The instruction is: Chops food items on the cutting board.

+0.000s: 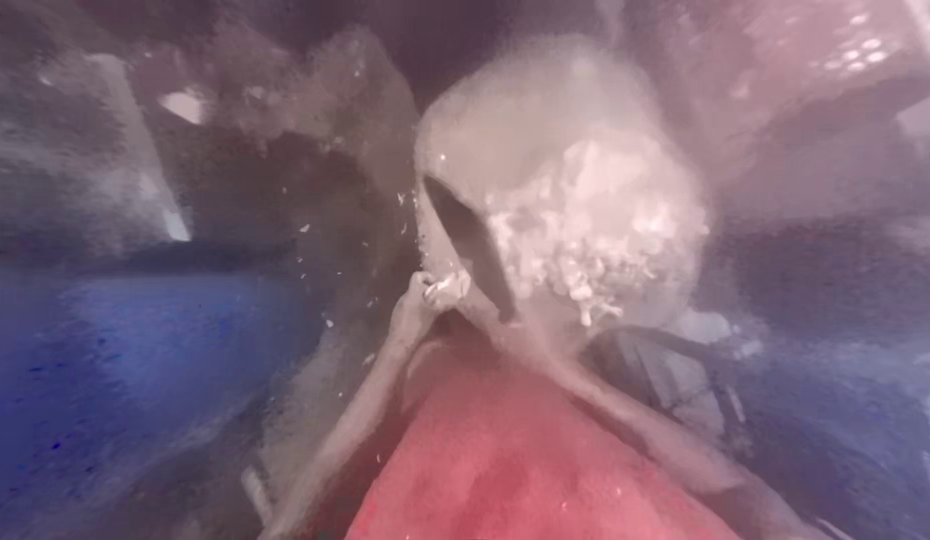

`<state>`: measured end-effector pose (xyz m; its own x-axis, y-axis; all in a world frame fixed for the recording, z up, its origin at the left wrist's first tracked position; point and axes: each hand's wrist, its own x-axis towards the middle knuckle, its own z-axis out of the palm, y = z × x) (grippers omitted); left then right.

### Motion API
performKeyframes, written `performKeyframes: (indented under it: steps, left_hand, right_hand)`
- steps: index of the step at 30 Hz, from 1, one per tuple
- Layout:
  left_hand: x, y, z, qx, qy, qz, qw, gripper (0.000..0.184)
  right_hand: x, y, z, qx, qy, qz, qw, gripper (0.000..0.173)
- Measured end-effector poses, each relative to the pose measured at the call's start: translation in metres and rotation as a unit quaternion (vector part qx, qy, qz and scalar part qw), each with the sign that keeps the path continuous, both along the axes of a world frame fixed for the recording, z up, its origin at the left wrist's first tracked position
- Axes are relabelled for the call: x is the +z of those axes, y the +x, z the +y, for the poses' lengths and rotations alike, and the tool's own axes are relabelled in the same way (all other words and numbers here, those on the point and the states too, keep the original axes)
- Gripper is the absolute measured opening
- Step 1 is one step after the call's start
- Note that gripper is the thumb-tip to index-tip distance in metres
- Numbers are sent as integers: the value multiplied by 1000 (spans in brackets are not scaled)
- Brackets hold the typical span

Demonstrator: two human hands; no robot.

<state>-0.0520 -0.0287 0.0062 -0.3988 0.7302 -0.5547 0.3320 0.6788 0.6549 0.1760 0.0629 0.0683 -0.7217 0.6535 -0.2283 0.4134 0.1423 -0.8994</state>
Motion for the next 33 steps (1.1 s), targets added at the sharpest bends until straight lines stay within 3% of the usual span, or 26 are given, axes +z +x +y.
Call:
performKeyframes:
  steps: [3,6,10,12,13,16,19,20,21,24,26,30,31,33]
  left_hand:
    - [3,3,4,52,28,-105,993,47]
    - [5,28,9,159,98,-219,958,34]
    - [-10,54,3,4,-31,-70,997,43]
    - [-9,56,6,-50,-60,-8,997,46]
    - [-4,58,8,-68,-62,21,996,46]
    - [-6,59,8,-133,47,124,982,36]
    - [-15,52,17,-238,87,186,949,29]
    - [-15,46,23,-252,84,202,943,27]
    - [-14,39,25,-257,79,212,939,28]
    - [-2,22,21,-248,37,211,945,34]
    - [8,11,16,-192,-6,181,965,33]
    - [1,-8,-17,-11,-60,81,995,36]
    - [-4,-10,-21,15,-51,63,997,35]
    - [-16,-7,-30,46,-27,25,998,33]
  right_hand:
    - [-25,11,10,46,-137,-175,974,54]
    - [3,11,30,8,-110,-245,963,53]
    - [44,9,19,-75,-52,-18,996,52]
    - [14,14,5,-55,17,45,997,60]
    - [-3,22,-1,-25,13,2,1000,59]
    - [-35,28,4,44,-215,-196,956,53]
    - [-31,22,25,-34,-434,-114,893,54]
    - [-32,17,36,-57,-453,-87,885,55]
    - [-31,11,44,-75,-425,-84,898,53]
    - [-4,-10,48,-80,-221,-129,963,46]
    - [26,-10,51,-80,-94,-62,991,43]
    - [105,-1,45,-63,-19,115,991,80]
    - [106,-1,37,-67,-22,102,992,79]
    - [61,0,23,-40,-3,-26,999,63]
